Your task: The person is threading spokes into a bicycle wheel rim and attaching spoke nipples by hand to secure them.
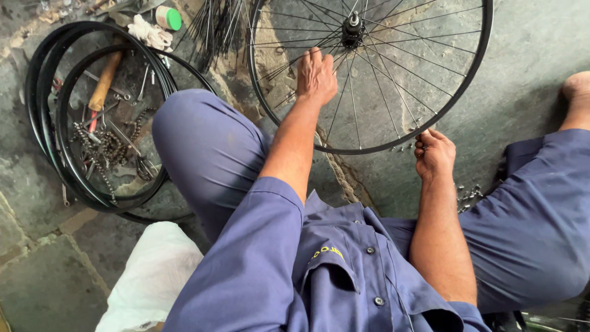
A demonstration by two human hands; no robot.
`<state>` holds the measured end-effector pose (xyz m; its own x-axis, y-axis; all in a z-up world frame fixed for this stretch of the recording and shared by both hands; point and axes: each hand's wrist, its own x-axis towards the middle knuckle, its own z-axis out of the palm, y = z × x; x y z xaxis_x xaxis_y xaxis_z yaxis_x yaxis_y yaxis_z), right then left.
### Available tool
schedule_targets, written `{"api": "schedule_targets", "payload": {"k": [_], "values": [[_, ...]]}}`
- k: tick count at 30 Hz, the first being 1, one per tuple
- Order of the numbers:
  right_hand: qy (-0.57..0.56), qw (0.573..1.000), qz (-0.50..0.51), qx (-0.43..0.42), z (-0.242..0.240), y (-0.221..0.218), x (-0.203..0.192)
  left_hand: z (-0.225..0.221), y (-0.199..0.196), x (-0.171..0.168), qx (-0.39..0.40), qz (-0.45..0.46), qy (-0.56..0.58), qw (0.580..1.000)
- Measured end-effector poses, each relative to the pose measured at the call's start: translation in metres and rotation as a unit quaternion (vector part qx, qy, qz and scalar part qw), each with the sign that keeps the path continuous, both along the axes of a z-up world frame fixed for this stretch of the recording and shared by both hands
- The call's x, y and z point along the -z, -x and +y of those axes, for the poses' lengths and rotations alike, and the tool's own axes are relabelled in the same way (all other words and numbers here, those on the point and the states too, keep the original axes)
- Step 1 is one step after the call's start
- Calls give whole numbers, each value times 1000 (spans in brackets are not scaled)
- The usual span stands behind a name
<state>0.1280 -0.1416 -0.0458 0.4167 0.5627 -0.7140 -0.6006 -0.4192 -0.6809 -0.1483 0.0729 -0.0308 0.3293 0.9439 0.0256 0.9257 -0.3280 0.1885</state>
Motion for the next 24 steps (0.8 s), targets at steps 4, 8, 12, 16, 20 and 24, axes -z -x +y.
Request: {"api": "schedule_targets", "payload": {"k": [4, 8, 12, 16, 20, 24], "values": [[-6, 1000, -2, -24, 1, 5, 4, -9, -6, 0, -4, 47, 42, 998], [1, 999, 0, -35, 4, 8, 4, -36, -17, 3, -28, 35, 73, 996], [10, 999, -26, -42, 1, 11, 2, -65, -22, -14, -78, 72, 28, 994], [12, 999, -25, -47, 1, 9, 4, -85, -28, -49, -65, 28, 198, 978], [4, 999, -21, -40, 1, 8, 10, -133, -47, -48, -82, -77, 195, 974], [5, 999, -14, -33, -4, 5, 18, -158, -52, -35, -89, -34, 282, 955]]}}
